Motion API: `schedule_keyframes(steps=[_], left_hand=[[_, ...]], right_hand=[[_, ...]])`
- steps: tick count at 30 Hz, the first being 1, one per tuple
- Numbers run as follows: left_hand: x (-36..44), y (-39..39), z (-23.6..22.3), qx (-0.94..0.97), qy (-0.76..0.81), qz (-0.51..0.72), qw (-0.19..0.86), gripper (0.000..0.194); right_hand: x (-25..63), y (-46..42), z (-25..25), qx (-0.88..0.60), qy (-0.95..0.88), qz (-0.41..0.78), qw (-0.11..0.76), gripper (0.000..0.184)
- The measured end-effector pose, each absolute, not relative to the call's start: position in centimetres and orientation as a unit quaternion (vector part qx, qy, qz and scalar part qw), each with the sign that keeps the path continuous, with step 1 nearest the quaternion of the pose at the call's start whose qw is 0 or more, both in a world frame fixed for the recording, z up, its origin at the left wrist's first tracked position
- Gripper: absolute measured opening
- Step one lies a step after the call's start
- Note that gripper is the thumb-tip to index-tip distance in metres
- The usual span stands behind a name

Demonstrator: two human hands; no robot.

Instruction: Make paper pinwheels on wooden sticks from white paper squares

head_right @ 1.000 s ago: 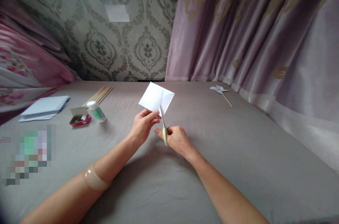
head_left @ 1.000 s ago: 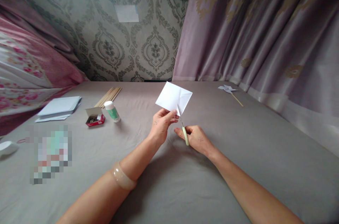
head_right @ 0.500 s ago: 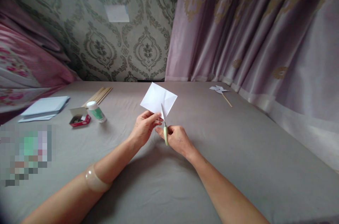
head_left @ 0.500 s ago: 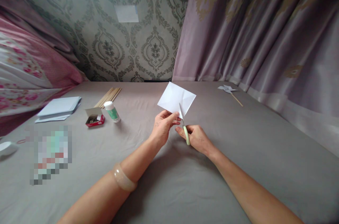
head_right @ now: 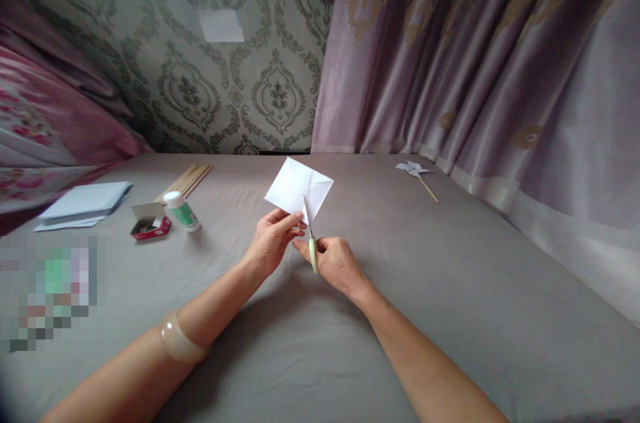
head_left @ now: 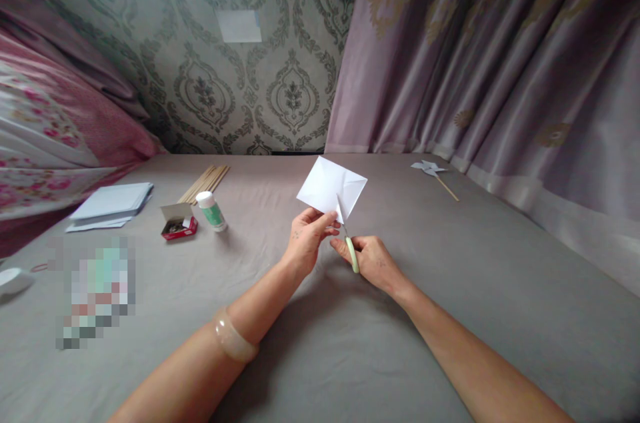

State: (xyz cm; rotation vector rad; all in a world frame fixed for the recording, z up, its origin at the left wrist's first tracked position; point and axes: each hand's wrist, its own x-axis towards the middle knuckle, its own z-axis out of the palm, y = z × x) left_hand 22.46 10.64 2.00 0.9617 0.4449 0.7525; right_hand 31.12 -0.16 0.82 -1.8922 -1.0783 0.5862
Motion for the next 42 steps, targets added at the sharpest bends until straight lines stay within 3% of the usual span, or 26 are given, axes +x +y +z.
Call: schedule_keyframes(steps=[42], left_hand=[[22.42,10.67,2.00,0.442,0.223,0.357,0.792,0.025]], right_hand=[[31.23,-0.30,0.67,-0.755,-0.448,0.240,0.413,0.053]])
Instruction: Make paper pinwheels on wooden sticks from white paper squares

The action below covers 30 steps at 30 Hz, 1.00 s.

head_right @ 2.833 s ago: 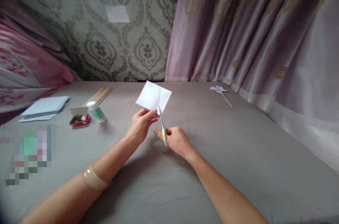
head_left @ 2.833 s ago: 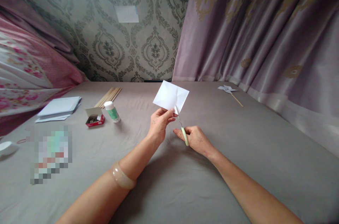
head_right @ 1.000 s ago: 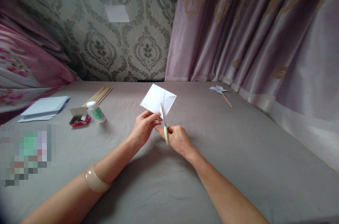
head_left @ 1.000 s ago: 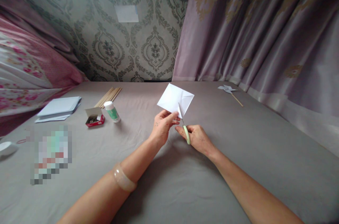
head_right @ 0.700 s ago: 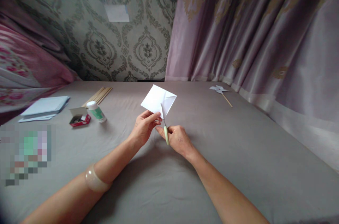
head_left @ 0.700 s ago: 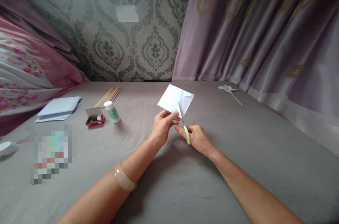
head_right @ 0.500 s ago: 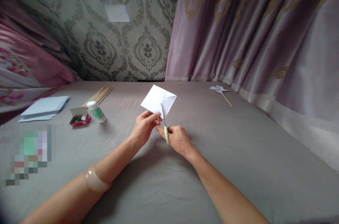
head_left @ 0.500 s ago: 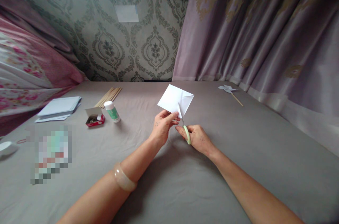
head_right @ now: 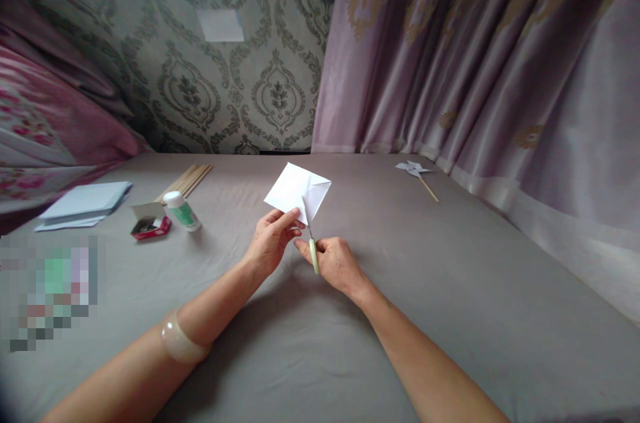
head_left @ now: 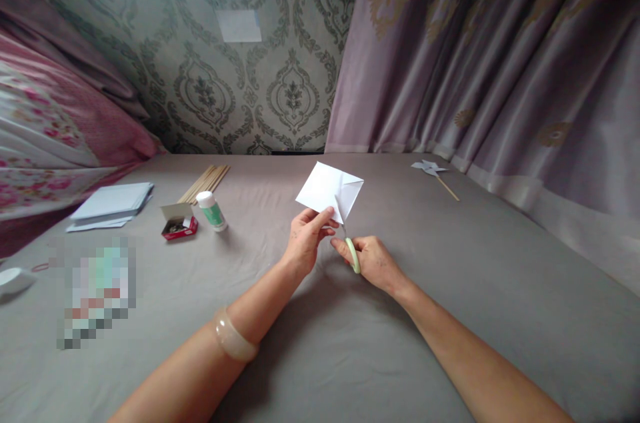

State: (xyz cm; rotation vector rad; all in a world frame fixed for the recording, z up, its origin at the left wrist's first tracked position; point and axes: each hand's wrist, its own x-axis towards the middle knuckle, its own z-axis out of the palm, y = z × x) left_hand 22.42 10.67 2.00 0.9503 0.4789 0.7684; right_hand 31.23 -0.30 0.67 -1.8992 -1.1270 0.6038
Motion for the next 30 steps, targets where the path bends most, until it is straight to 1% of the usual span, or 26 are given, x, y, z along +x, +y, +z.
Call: schedule_keyframes(steps=[8,13,19,30], left_hand=[[22.50,10.82,1.69,0.433,0.226,0.374,0.789,0.029],[22.57,11.01,1.37,0.438,0.231,0.374,0.784,0.029],[22.59,11.07,1.35,0.439,0.233,0.372,0.784,0.029],[22.63,11.14,1.26,0.437,0.230,0.375,0.785,0.028]], right_hand=[[31.22,-0.13,0.55,-0.760,-0.442,0.257,0.402,0.056],[31.10,-0.09,0.48,-0.748,-0.433,0.281,0.417,0.055],[31.11,-0.15,0.48,-0.755,-0.435,0.262,0.415,0.058],[31.10,-0.13,0.52,-0.761,-0.440,0.244,0.410,0.057]])
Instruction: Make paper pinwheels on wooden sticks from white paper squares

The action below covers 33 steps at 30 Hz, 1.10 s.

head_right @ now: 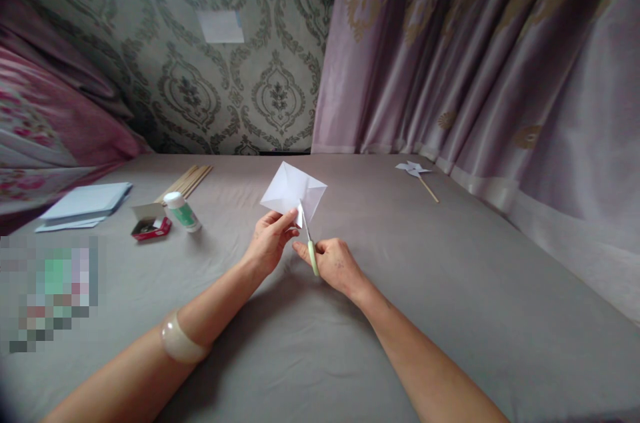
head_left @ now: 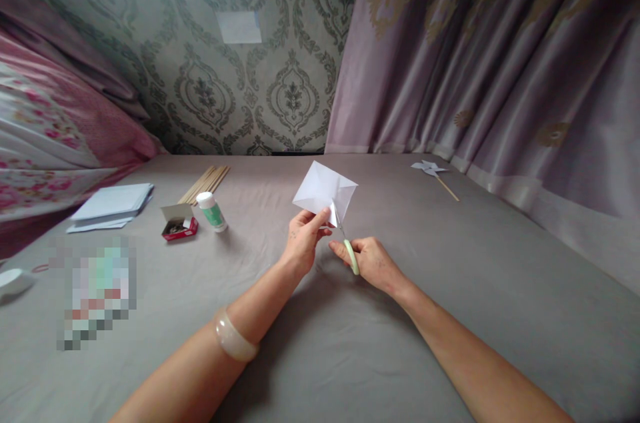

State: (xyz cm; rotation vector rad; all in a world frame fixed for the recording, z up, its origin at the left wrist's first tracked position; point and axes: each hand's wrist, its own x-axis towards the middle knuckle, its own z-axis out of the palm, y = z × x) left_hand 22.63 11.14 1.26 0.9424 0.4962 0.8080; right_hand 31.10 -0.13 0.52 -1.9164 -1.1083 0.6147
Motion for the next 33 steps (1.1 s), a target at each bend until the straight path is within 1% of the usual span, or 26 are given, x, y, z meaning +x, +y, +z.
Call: schedule_keyframes(steps=[4,9,11,13,15,17,18,19,20,21,24,26,28,33], left_hand=[[22.6,11.1,1.2,0.438,0.223,0.371,0.788,0.027],[22.5,12.2,0.9,0.419,0.248,0.393,0.780,0.027],[22.5,13.0,0.9,0.398,0.271,0.408,0.775,0.028],[22.5,13.8,0.9,0.385,0.289,0.415,0.772,0.027],[22.4,14.3,0.8,0.388,0.297,0.406,0.772,0.026],[22.3,14.5,0.7,0.401,0.296,0.387,0.775,0.026],[22.3,14.4,0.6,0.409,0.294,0.377,0.777,0.026],[22.2,14.4,0.5,0.418,0.292,0.368,0.777,0.027],[22.1,14.4,0.4,0.427,0.291,0.363,0.775,0.028],[22.1,14.3,0.3,0.437,0.290,0.360,0.771,0.029],[22.0,14.3,0.1,0.462,0.287,0.355,0.760,0.032],[21.9,14.3,0.0,0.469,0.285,0.350,0.759,0.034],[21.9,14.3,-0.1,0.469,0.284,0.348,0.761,0.036],[22.0,14.2,-0.4,0.479,0.265,0.347,0.761,0.035]], right_hand=[[31.0,-0.2,0.7,-0.761,-0.439,0.273,0.391,0.056],[31.6,-1.2,2.1,-0.711,-0.517,0.374,0.295,0.055],[32.2,-1.8,3.0,-0.690,-0.537,0.394,0.286,0.056],[33.1,-2.2,3.9,-0.681,-0.527,0.396,0.318,0.058],[34.1,-2.3,4.3,-0.690,-0.490,0.377,0.377,0.063],[35.4,-2.3,4.3,-0.722,-0.427,0.320,0.440,0.069],[36.0,-2.2,4.1,-0.748,-0.389,0.275,0.462,0.071],[36.7,-2.2,3.8,-0.779,-0.354,0.224,0.466,0.071],[37.2,-2.3,3.5,-0.814,-0.328,0.173,0.447,0.070],[37.8,-2.4,3.2,-0.847,-0.318,0.135,0.403,0.069],[38.8,-3.0,2.6,-0.925,-0.310,0.076,0.203,0.061],[39.2,-3.5,2.5,-0.948,-0.297,0.061,0.099,0.056],[39.5,-3.9,2.5,-0.957,-0.282,0.056,0.045,0.054],[40.9,-4.9,2.9,-0.966,-0.245,0.079,-0.018,0.056]])
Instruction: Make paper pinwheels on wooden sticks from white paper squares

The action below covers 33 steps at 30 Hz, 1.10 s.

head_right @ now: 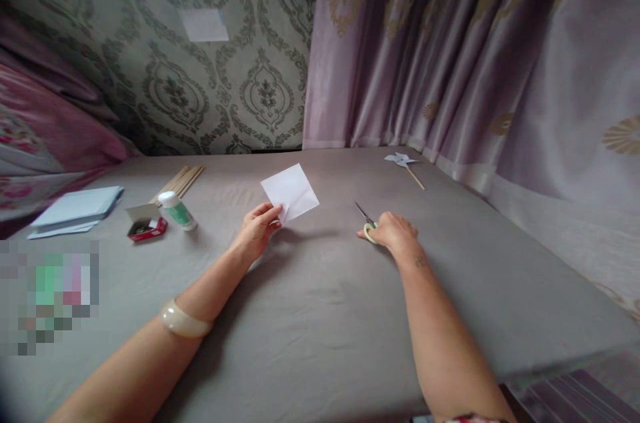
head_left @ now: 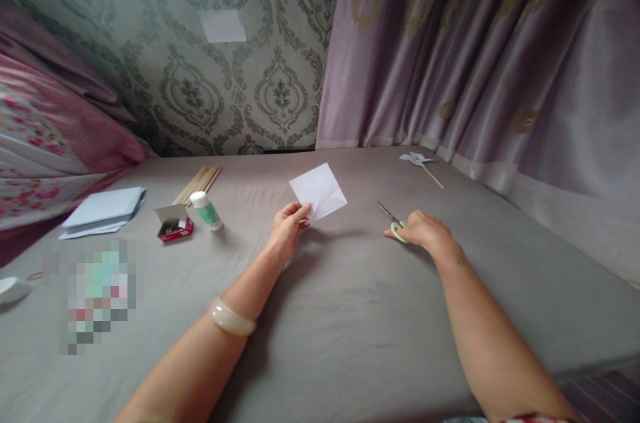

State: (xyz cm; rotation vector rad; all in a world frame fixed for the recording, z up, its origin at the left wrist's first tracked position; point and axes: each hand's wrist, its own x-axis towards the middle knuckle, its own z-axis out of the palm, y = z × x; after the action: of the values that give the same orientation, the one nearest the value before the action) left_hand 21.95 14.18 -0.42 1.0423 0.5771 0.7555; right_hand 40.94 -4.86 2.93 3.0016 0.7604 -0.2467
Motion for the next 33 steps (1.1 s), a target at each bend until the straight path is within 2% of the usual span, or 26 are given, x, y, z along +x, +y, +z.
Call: schedule_keyframes(steps=[5,8,12,18,26,30,33], left_hand=[[21.8,14.1,-0.6,0.499,0.250,0.349,0.753,0.030],[21.8,14.0,-0.6,0.507,0.250,0.356,0.744,0.029],[21.9,13.9,-0.6,0.516,0.251,0.364,0.734,0.028],[21.8,13.9,-0.6,0.531,0.252,0.361,0.724,0.027],[21.7,13.8,-0.5,0.568,0.292,0.366,0.677,0.029],[21.5,13.8,-0.7,0.608,0.317,0.364,0.630,0.029],[21.4,14.0,-1.1,0.650,0.345,0.354,0.577,0.028]], right_hand=[[42.1,-5.6,3.2,0.963,0.232,-0.132,0.040,0.063],[42.3,-5.7,3.0,0.967,0.223,-0.121,0.031,0.063],[42.3,-5.7,2.8,0.971,0.227,-0.074,0.018,0.055],[42.5,-6.1,3.0,0.947,0.262,-0.185,-0.004,0.050],[43.1,-6.9,2.9,0.924,0.282,-0.246,-0.081,0.036],[43.2,-6.8,3.1,0.938,0.262,-0.209,-0.085,0.043],[42.9,-6.3,3.2,0.959,0.237,-0.123,-0.092,0.040]])
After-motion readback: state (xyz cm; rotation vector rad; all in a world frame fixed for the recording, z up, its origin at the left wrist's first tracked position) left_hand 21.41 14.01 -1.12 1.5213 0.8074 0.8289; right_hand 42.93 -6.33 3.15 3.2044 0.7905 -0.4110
